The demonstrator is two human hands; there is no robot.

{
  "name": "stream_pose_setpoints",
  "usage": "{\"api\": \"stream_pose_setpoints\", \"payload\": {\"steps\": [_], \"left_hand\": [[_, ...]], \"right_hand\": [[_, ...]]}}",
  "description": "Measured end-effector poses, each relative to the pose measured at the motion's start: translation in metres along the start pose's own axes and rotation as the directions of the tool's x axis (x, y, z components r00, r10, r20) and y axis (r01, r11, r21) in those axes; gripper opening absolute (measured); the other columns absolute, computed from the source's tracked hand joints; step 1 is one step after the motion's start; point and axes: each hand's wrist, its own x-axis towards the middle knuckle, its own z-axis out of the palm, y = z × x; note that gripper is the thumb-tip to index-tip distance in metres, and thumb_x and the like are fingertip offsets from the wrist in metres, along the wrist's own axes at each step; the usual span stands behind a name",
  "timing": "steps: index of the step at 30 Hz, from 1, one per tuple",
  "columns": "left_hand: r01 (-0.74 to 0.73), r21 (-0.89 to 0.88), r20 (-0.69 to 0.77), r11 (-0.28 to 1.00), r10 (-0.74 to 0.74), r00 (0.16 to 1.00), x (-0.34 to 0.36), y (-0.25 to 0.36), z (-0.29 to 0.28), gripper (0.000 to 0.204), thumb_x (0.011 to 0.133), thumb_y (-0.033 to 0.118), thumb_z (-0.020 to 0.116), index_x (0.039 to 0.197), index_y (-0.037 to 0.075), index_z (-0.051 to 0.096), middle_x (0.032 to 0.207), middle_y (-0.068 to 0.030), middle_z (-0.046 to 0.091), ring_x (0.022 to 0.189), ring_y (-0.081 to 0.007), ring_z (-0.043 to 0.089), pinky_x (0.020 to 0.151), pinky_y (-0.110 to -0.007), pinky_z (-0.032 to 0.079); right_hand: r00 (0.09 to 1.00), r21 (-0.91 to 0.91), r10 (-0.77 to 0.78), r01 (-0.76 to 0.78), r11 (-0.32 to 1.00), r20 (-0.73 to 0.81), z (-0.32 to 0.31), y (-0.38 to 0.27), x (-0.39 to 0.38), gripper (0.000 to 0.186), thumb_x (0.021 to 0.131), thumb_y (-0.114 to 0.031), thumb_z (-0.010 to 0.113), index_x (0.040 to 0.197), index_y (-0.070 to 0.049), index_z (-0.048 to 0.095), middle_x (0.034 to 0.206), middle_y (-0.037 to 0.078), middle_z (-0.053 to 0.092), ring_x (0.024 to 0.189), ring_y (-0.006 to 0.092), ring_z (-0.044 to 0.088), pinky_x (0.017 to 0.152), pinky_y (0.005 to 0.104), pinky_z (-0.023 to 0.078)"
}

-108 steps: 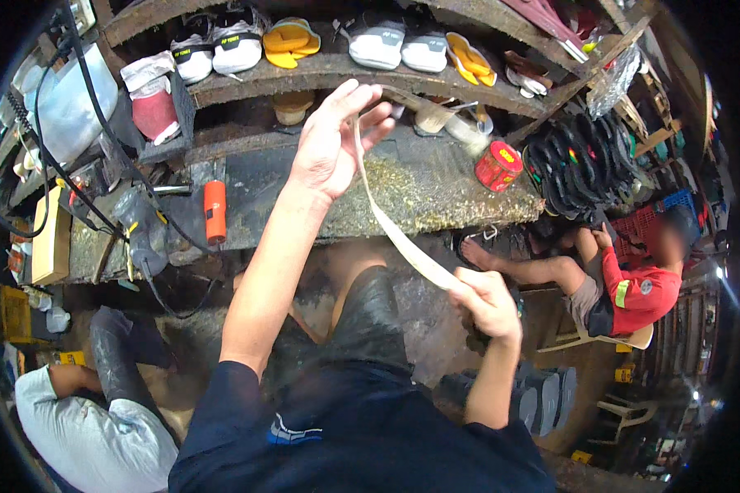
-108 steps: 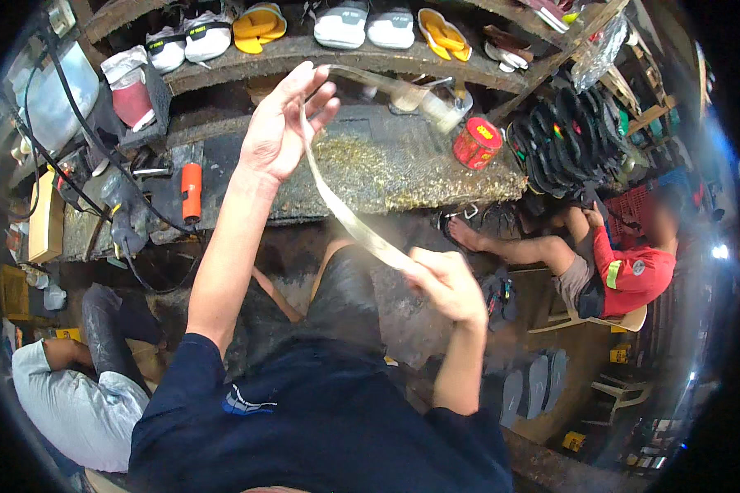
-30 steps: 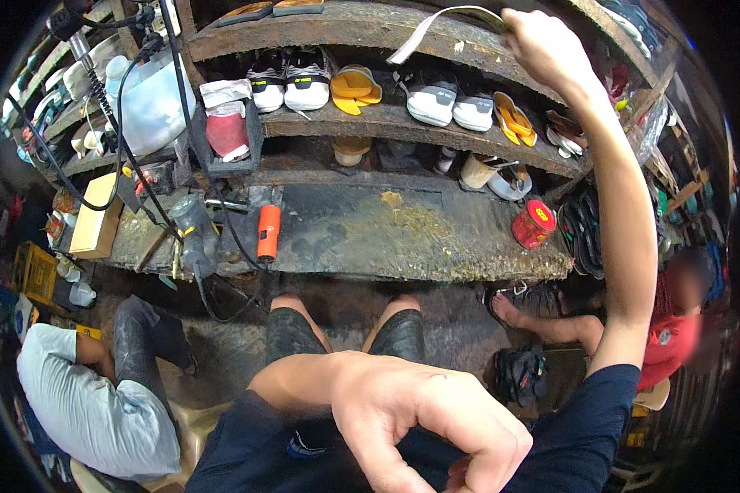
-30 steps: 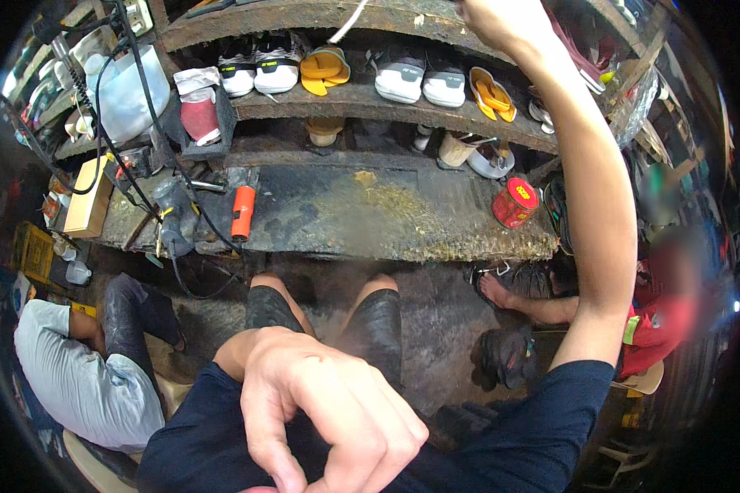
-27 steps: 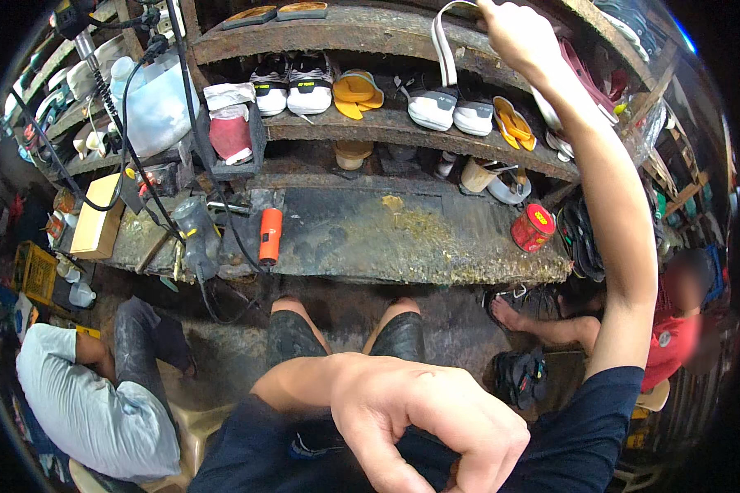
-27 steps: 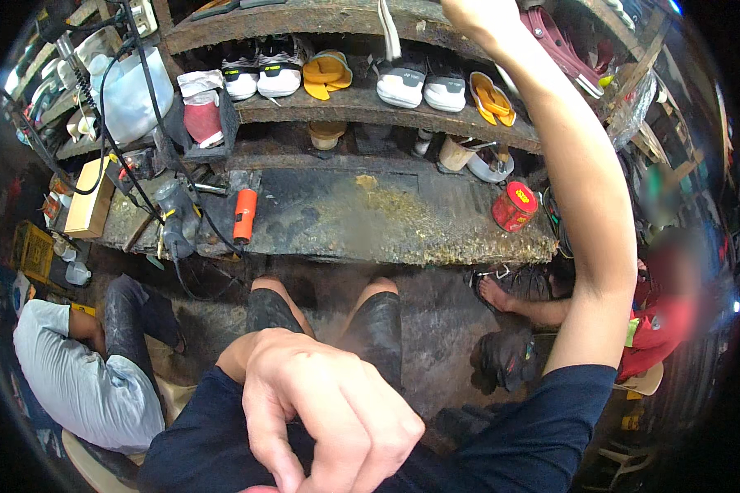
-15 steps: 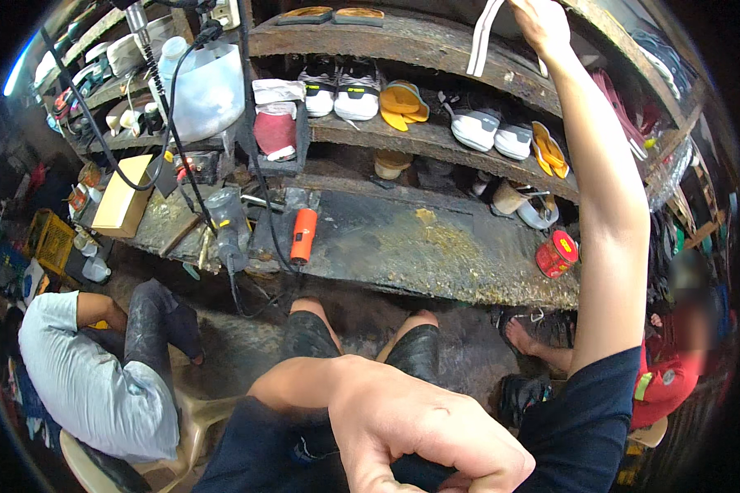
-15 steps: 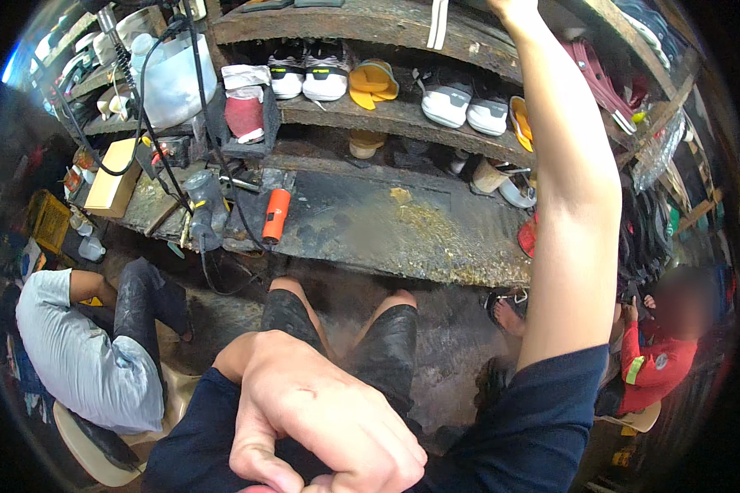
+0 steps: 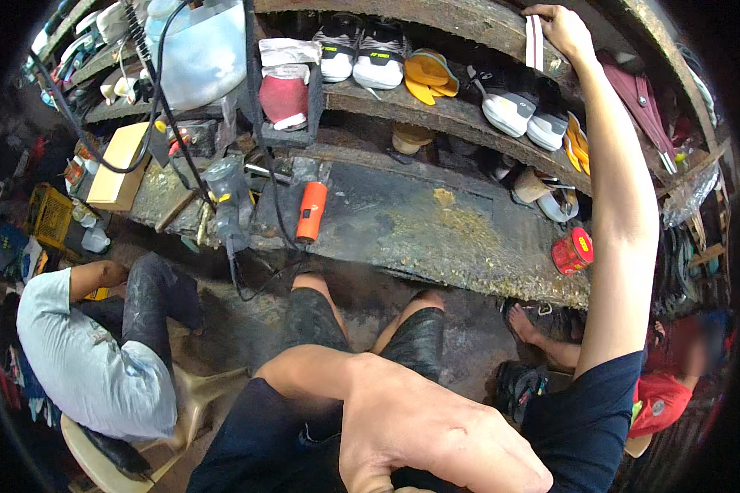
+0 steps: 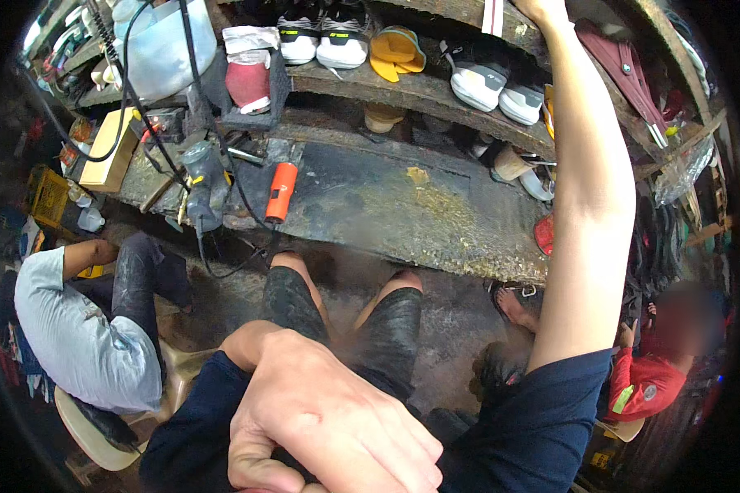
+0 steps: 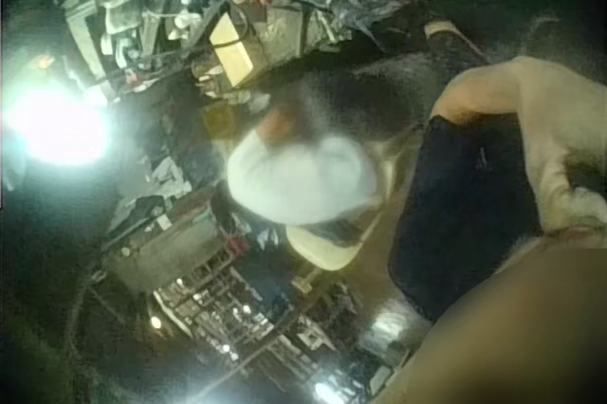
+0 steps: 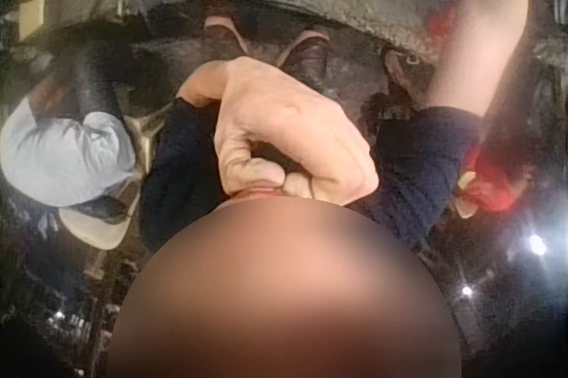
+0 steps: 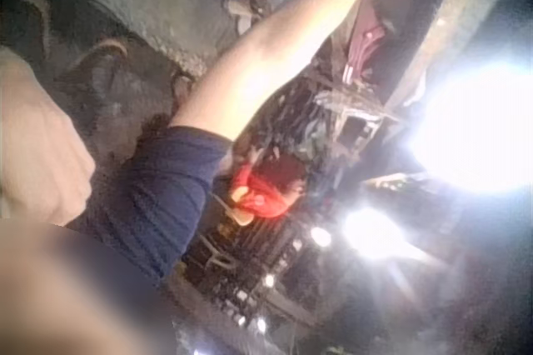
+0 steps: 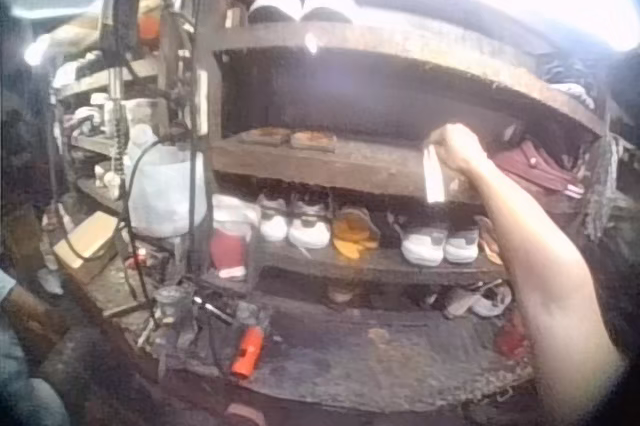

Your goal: The person walks to a workbench, handles a small container, then uses a heat gun on the sole of a black and white athletic shoe. They rotate the shoe and inspect the sole and upper by hand after heating.

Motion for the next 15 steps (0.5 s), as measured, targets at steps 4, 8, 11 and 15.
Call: {"api": "stream_pose_setpoints", "payload": {"steps": [4, 8, 11, 15], "left_hand": [[-0.021, -0.057, -0.003, 0.998, 0.021, 1.0, 0.01, 0.0, -0.012, 0.048, 0.108, 0.044, 0.049, 0.078, 0.007, 0.049, 0.074, -0.0063, 0.047, 0.066, -0.0268, 0.05, 0.061, -0.038, 0.04], [0.131, 0.093, 0.065, 0.987, -0.137, 0.988, 0.004, 0.014, -0.026, 0.045, 0.107, 0.042, 0.056, 0.077, 0.008, 0.054, 0.08, -0.0074, 0.058, 0.071, -0.0278, 0.058, 0.073, -0.045, 0.044], [0.242, 0.126, -0.107, 0.962, -0.23, 0.967, -0.031, 0.031, -0.023, 0.037, 0.102, 0.038, 0.045, 0.075, 0.012, 0.042, 0.078, -0.0063, 0.049, 0.071, -0.0303, 0.051, 0.079, -0.05, 0.041], [0.317, 0.189, -0.689, 0.929, -0.104, 0.717, -0.119, 0.05, -0.033, 0.041, 0.092, 0.042, 0.051, 0.073, 0.007, 0.043, 0.079, -0.0089, 0.05, 0.079, -0.0301, 0.052, 0.078, -0.045, 0.04]], "right_hand": [[0.994, -0.016, 0.082, -0.081, 0.997, 0.076, -0.015, -0.023, -0.002, 0.022, 0.087, -0.021, 0.067, 0.1, -0.017, 0.085, 0.096, 0.018, 0.078, 0.092, 0.0374, 0.076, 0.089, 0.0457, 0.059], [0.989, -0.112, 0.13, -0.122, 0.986, 0.064, -0.015, -0.02, 0.0, 0.021, 0.085, -0.015, 0.066, 0.094, -0.01, 0.084, 0.092, 0.024, 0.076, 0.088, 0.0414, 0.075, 0.086, 0.0489, 0.059], [0.994, -0.123, 0.109, -0.111, 0.986, -0.017, 0.0, -0.004, 0.004, 0.019, 0.085, -0.009, 0.063, 0.089, -0.002, 0.081, 0.09, 0.03, 0.073, 0.089, 0.0442, 0.075, 0.084, 0.0513, 0.06], [0.984, 0.048, 0.165, -0.162, 0.986, -0.073, 0.017, 0.02, 0.008, 0.022, 0.088, -0.009, 0.061, 0.091, 0.002, 0.08, 0.091, 0.03, 0.074, 0.088, 0.0427, 0.076, 0.08, 0.048, 0.06]]}}
